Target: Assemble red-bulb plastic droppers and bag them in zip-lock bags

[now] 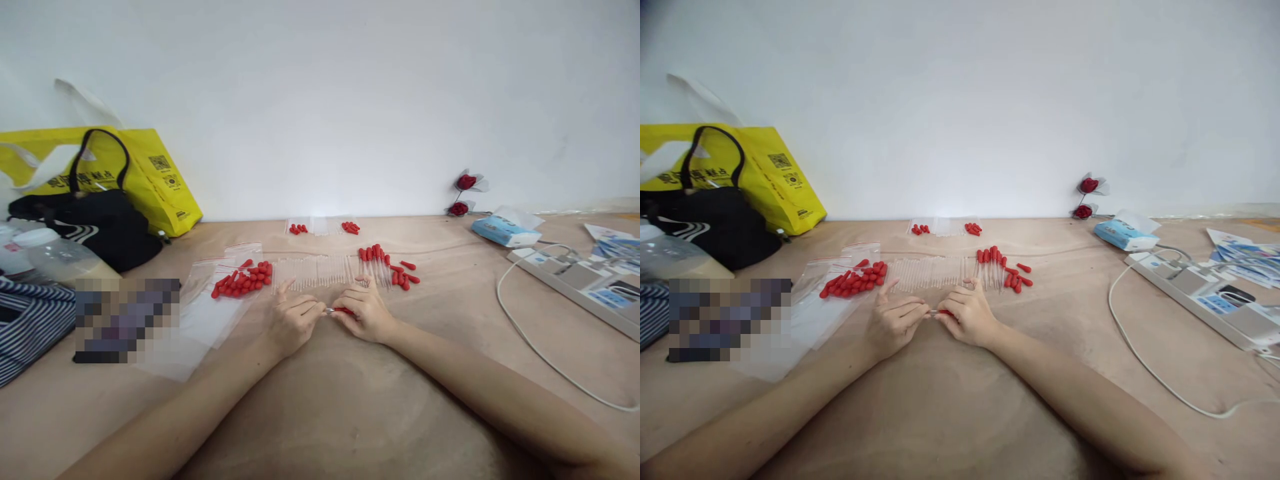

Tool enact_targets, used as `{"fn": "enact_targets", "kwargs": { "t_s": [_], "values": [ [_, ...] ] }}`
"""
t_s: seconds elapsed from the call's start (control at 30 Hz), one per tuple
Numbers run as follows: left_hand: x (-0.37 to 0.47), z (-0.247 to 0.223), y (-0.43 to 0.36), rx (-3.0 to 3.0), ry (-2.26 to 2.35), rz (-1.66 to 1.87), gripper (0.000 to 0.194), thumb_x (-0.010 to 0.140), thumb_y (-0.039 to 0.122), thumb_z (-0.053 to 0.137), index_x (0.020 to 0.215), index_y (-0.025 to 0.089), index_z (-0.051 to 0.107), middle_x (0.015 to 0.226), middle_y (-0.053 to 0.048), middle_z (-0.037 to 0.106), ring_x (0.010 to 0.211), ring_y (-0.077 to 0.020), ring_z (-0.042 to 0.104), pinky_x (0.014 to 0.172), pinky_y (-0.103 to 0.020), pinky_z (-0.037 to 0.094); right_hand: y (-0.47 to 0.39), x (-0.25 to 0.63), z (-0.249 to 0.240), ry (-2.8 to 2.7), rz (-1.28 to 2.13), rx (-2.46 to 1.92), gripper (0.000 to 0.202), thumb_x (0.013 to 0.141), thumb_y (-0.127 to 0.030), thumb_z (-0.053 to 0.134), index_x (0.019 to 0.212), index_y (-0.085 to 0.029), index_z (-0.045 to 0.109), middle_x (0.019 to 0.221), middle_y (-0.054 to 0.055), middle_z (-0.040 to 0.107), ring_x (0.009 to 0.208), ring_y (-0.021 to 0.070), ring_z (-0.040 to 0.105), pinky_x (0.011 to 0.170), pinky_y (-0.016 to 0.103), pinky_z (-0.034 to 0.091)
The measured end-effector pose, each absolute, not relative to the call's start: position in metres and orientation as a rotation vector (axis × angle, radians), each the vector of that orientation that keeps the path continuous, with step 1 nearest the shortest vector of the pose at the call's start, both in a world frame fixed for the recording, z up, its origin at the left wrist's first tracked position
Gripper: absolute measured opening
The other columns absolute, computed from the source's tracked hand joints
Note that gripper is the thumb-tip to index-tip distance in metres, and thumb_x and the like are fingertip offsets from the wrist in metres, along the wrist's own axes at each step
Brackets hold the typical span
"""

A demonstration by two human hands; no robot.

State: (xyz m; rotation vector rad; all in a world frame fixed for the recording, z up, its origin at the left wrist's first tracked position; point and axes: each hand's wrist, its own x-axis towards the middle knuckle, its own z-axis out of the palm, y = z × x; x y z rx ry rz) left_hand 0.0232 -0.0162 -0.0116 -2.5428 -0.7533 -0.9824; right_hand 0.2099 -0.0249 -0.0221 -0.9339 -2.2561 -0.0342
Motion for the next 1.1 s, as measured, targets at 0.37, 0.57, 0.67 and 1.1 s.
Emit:
{"fn": "enact_targets", "kwargs": {
  "t_s": [0.37, 0.57, 0.67, 1.1],
  "values": [
    [0.024, -0.011, -0.013, -2.537, -0.848, -1.078, 0.015, 0.082, 0.017, 0.047, 0.075, 0.020, 0.061, 0.067, 0.004, 0.068, 0.069, -0.0125, 0.064, 0.102, -0.049, 0.015, -0.018, 0.216, -0.019, -1.990, 0.342, -0.964, 0.019, 0.077, -0.037, 0.055, 0.084, -0.020, 0.059, 0.079, 0.004, 0.064, 0.076, 0.0162, 0.055, 0.079, 0.036, 0.035],
    [0.025, -0.008, -0.017, -2.599, -0.850, -1.158, 0.015, 0.082, 0.019, 0.046, 0.079, 0.019, 0.060, 0.069, 0.002, 0.069, 0.068, -0.0132, 0.064, 0.101, -0.049, 0.016, -0.015, 0.196, -0.029, -1.473, 0.864, -0.923, 0.031, 0.073, -0.040, 0.056, 0.096, -0.020, 0.049, 0.074, 0.002, 0.056, 0.068, 0.0139, 0.055, 0.063, 0.028, 0.044],
    [0.022, -0.008, -0.018, -2.728, -0.781, -1.098, 0.021, 0.081, 0.028, 0.045, 0.091, 0.017, 0.061, 0.081, -0.004, 0.069, 0.083, -0.0181, 0.062, 0.099, -0.049, 0.020, -0.005, 0.194, -0.026, -1.405, 0.865, -0.942, 0.031, 0.074, -0.040, 0.052, 0.097, -0.020, 0.048, 0.073, 0.000, 0.053, 0.065, 0.0126, 0.052, 0.060, 0.026, 0.043],
    [0.019, -0.012, -0.012, -2.760, -0.986, -0.960, 0.015, 0.082, 0.026, 0.047, 0.082, 0.022, 0.062, 0.074, 0.002, 0.069, 0.082, -0.0161, 0.060, 0.098, -0.045, 0.019, 0.071, 0.244, -0.003, -1.467, 0.259, -1.928, 0.023, 0.073, -0.027, 0.047, 0.094, -0.020, 0.050, 0.080, 0.002, 0.063, 0.080, 0.0196, 0.056, 0.074, 0.032, 0.035]
  ]
}}
